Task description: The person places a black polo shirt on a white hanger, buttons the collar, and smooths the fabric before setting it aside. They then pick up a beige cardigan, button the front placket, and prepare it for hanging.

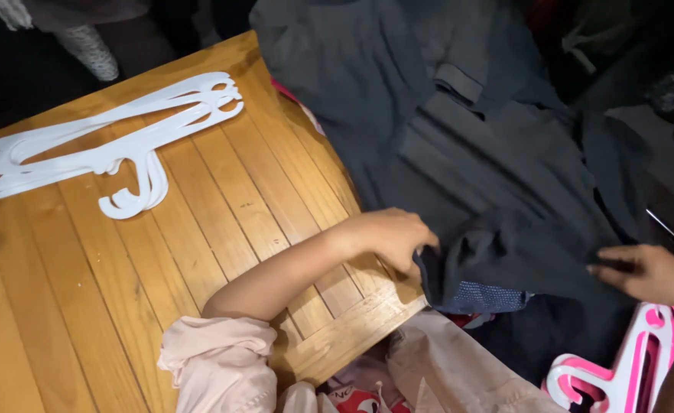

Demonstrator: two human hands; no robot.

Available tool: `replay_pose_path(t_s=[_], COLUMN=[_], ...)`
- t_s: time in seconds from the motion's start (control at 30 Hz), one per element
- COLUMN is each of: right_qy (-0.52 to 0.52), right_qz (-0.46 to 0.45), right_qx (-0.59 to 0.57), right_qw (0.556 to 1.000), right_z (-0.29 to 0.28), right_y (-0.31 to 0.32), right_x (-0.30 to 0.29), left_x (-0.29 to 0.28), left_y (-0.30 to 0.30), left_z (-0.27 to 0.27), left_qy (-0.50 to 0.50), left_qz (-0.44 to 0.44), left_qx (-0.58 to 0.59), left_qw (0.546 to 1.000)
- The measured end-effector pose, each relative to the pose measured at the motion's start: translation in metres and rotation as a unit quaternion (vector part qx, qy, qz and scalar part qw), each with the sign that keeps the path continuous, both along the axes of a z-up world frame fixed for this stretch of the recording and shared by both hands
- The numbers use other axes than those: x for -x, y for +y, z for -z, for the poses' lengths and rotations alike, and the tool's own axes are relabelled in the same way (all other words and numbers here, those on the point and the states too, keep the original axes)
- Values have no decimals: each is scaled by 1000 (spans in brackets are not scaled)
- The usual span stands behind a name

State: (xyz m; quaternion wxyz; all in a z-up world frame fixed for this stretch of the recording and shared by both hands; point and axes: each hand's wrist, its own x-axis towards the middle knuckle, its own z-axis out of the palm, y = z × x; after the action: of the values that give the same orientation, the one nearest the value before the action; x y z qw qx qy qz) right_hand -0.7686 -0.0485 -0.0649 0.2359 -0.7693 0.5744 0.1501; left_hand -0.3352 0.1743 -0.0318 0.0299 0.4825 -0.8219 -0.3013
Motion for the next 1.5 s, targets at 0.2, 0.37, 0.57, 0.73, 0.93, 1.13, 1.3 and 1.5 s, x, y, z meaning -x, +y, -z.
replay_pose_path(t_s=[0.2, 0.37, 0.57, 0.73, 0.93, 1.13, 1.3, 1.5], right_qy=[-77, -137, -64, -225, -251, 184, 56, -28], right_qz=[-45, -108, -66, -80, 218, 108, 135, -142], right_qx=[75, 356, 391, 552, 501, 312, 152, 262], right_qw=[993, 918, 916, 799, 799, 926, 978, 954], right_z=[-33, -26, 21, 69, 125, 194, 95, -75], right_y=[-4, -64, -129, -198, -221, -201, -118, 13], right_x=[-23, -70, -91, 8, 153, 184, 75, -82], left_x=[34, 56, 88, 109, 164, 186, 179, 99], left_y=[-2, -5, -23, -23, -24, -18, -12, -25], left_z=[13, -19, 35, 29, 52, 110, 83, -12], left_qy=[-5, 68, 141, 289, 330, 99, 92, 247], left_qz=[32, -77, -151, -36, 142, 206, 176, 1], left_qx=[-16, -40, 96, 146, 45, -88, -90, 193], left_qw=[999, 994, 974, 945, 932, 969, 976, 950])
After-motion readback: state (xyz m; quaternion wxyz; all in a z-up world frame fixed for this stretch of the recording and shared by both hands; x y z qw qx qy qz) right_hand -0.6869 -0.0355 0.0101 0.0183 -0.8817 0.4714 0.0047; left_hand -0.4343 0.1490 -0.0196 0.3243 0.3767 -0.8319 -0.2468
